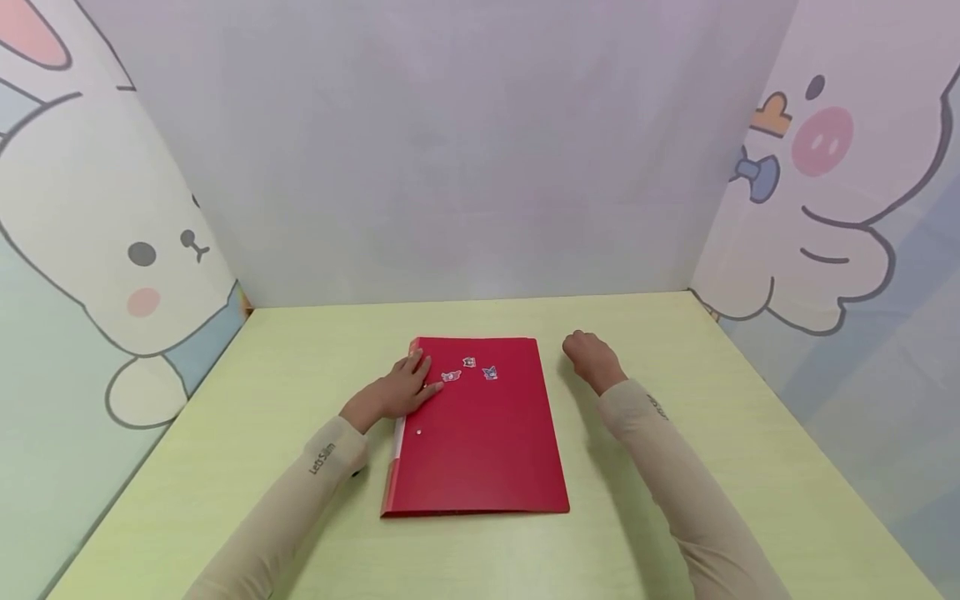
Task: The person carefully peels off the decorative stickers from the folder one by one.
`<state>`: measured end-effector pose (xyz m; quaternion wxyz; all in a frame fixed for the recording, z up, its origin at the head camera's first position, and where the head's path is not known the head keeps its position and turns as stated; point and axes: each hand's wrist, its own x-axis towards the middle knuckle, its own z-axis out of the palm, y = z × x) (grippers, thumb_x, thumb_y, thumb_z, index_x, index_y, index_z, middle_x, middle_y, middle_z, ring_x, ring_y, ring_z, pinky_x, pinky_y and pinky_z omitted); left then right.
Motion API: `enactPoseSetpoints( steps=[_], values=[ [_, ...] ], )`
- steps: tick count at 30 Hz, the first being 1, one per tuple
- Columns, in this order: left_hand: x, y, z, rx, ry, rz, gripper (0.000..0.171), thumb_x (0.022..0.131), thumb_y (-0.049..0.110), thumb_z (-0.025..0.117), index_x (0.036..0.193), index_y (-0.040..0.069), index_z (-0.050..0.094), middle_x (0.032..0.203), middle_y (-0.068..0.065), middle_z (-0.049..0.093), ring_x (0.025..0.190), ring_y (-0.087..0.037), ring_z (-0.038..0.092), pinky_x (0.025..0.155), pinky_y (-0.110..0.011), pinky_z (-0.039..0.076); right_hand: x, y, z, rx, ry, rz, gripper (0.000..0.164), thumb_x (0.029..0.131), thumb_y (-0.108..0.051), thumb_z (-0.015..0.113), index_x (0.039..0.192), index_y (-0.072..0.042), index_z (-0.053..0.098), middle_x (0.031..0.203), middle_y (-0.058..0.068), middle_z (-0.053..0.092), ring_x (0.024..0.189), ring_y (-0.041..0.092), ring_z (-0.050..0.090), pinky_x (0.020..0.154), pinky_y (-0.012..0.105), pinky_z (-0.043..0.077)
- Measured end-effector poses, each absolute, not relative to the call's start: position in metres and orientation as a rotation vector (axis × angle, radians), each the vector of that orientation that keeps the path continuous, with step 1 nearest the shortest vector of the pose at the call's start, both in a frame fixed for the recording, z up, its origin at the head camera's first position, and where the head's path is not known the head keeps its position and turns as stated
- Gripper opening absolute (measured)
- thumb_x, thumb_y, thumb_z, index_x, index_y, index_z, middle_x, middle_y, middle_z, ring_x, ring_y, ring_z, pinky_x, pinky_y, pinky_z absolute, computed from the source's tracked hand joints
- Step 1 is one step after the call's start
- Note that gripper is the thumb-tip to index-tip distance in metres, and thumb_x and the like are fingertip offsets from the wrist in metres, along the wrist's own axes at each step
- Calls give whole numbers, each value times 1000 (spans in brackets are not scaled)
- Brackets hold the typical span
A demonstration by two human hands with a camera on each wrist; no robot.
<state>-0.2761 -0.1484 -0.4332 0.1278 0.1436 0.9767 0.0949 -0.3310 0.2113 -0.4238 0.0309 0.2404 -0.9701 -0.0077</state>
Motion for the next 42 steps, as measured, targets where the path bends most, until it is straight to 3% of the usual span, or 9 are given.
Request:
enactPoseSetpoints(
  steps=[11, 25, 42],
  values=[
    [-276, -147, -431, 408, 2840, 270, 79, 99, 47, 54, 158, 6, 22, 165, -17, 18, 150, -39, 23, 101, -52, 51, -334, 209, -428, 731, -2902, -70, 26, 84, 15, 53, 65, -3, 56, 66, 14, 57, 58, 30, 58, 51, 38, 50],
    [-275, -147, -428, 399, 2830, 264, 79, 99, 47, 54, 158, 6, 22, 165, -17, 18, 150, -40, 22, 102, -53, 50, -328, 209, -426, 786, -2921, -21, 7, 90, 9, 55, 91, 5, 50, 68, 15, 54, 61, 30, 58, 56, 37, 49],
    [-275, -147, -429, 422, 2831, 246, 78, 100, 47, 51, 158, 6, 21, 165, -17, 17, 151, -40, 21, 103, -53, 50, -325, 206, -422, 838, -2940, -63, 9, 90, 8, 58, 86, 2, 53, 72, 17, 57, 67, 33, 61, 60, 41, 52]
  ],
)
